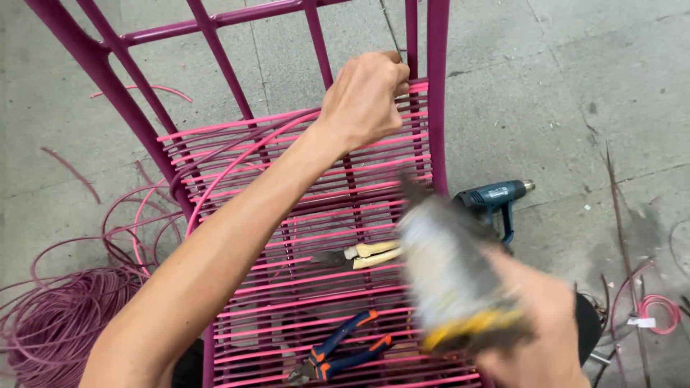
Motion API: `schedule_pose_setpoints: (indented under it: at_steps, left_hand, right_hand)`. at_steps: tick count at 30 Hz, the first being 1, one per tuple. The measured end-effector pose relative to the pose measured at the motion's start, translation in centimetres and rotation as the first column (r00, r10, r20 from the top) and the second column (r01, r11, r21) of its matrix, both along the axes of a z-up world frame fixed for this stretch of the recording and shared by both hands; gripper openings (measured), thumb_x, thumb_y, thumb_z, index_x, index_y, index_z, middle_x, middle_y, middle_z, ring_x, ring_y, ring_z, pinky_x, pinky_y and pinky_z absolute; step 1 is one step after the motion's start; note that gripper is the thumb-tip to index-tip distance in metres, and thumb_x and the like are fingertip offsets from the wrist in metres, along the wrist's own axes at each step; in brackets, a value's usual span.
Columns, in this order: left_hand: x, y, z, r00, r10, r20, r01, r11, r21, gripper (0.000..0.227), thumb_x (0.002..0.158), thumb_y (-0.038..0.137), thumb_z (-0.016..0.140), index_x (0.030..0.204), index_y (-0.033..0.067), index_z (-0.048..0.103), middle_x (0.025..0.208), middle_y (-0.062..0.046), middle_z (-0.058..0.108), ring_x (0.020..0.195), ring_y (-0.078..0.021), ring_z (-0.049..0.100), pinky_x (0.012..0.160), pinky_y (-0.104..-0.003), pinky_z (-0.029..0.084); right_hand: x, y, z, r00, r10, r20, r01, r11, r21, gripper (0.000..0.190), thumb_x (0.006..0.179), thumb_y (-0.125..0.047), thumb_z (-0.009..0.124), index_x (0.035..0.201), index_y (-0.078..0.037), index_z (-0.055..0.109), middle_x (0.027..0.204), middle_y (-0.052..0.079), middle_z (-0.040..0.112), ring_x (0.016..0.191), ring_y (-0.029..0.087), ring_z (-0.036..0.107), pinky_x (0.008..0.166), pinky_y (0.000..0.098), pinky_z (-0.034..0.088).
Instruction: The person is weaving a chair by attaching pink plastic tubing to a purple metal chair frame using a pneumatic nail gun, a heat gun, and pliers.
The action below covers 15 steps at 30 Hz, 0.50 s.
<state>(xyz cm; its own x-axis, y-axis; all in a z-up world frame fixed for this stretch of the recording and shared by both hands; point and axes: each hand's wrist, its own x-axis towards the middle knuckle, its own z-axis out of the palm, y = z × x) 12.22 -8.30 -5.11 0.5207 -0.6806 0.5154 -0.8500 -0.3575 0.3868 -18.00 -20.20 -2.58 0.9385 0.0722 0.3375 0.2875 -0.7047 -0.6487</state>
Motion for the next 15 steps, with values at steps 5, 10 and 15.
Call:
schedule_pose_setpoints:
  at_steps: [5, 10, 15]
  left_hand:
    - [0.2, 0.0, 0.5, 0.999, 0.03, -0.034, -0.029, 0.999, 0.038, 0.008, 0.07, -0.002, 0.071, 0.077, -0.0044, 0.072, 0.085, -0.022, 0.068, 0.081, -0.0451, 0.068, 0.072, -0.054, 0.053]
    - [0.5, 0.0, 0.3, 0.993, 0.068, -0.096, -0.063, 0.996, 0.056, 0.017, 0.066, -0.005, 0.068, 0.082, -0.004, 0.073, 0.09, -0.021, 0.07, 0.083, -0.044, 0.069, 0.074, -0.052, 0.055]
    - [0.7, 0.0, 0.0, 0.993, 0.068, -0.096, -0.063, 0.997, 0.051, 0.021, 0.063, -0.004, 0.07, 0.084, -0.0038, 0.074, 0.092, -0.019, 0.071, 0.091, -0.0425, 0.069, 0.077, -0.051, 0.056]
  right_hand:
    - [4.4, -2.7, -5.3, 0.915, -0.398, 0.067, 0.377, 0.901, 0.214, 0.04, 0.085, -0.014, 0.077, 0.121, -0.001, 0.066, 0.109, 0.012, 0.073, 0.097, 0.026, 0.073, 0.091, 0.0351, 0.055]
    - [7.4, -4.6, -7.5, 0.88, -0.387, 0.276, 0.45, 0.865, -0.222, 0.033, 0.082, -0.015, 0.082, 0.11, -0.002, 0.072, 0.105, 0.009, 0.076, 0.095, 0.027, 0.073, 0.086, 0.0412, 0.053]
    - [8.4, -6.2, -9.1, 0.914, -0.405, 0.018, 0.404, 0.906, -0.125, 0.024, 0.069, -0.025, 0.083, 0.085, -0.011, 0.071, 0.08, 0.001, 0.072, 0.071, 0.022, 0.07, 0.069, 0.0359, 0.052]
